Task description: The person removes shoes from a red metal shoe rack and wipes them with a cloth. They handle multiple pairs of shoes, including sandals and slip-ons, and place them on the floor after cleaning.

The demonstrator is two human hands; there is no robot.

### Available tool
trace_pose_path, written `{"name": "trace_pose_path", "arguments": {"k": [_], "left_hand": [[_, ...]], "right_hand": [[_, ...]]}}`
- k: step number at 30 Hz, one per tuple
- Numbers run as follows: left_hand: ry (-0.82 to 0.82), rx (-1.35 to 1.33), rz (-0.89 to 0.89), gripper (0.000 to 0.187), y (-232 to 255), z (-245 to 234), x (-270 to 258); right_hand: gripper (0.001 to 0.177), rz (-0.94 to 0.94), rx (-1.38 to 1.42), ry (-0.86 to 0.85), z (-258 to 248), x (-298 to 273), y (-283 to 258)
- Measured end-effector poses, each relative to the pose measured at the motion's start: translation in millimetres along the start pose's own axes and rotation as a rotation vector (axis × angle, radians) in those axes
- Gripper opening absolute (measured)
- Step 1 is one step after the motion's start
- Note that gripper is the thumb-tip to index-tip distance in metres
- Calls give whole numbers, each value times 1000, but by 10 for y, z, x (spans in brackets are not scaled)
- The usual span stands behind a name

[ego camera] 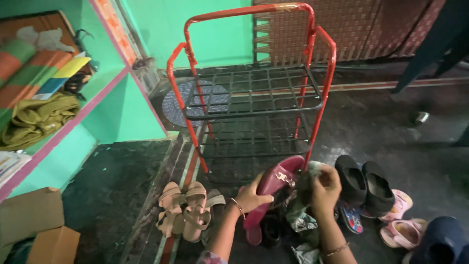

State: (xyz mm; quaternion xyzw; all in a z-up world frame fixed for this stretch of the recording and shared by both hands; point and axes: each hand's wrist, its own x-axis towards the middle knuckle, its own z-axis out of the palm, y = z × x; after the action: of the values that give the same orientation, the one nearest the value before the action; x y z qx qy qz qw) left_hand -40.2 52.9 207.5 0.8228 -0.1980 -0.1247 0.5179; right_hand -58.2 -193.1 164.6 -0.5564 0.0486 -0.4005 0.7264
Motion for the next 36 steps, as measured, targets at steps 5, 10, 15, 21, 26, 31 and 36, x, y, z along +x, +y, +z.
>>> {"name": "trace_pose_path", "arguments": {"k": [5, 10, 15, 21, 26, 31, 36], "left_hand": [[-114, 89, 41, 85, 189, 158, -11], [-116, 64, 78, 82, 93, 144, -38], [-121, 9, 45, 87, 74, 93, -35], [-47, 306, 35, 84, 188, 43, -57], [-47, 105, 106, 82, 184, -26, -123], [-104, 83, -65, 84, 219, -9, -130], [-113, -270, 85, 87, -215, 76, -1]], "right_hand": [[24, -354, -430, -283, 161, -110, -405], [20, -377, -504, -378, 111, -49, -351], [15, -399, -522, -121, 46, -27, -246], [35, -497, -569, -394, 174, -108, -538], [34, -411, -580, -461, 167, -67, -494], [35, -417, -695, -436, 127, -58, -466], [31, -377, -838, -303, -141, 99, -53]]}}
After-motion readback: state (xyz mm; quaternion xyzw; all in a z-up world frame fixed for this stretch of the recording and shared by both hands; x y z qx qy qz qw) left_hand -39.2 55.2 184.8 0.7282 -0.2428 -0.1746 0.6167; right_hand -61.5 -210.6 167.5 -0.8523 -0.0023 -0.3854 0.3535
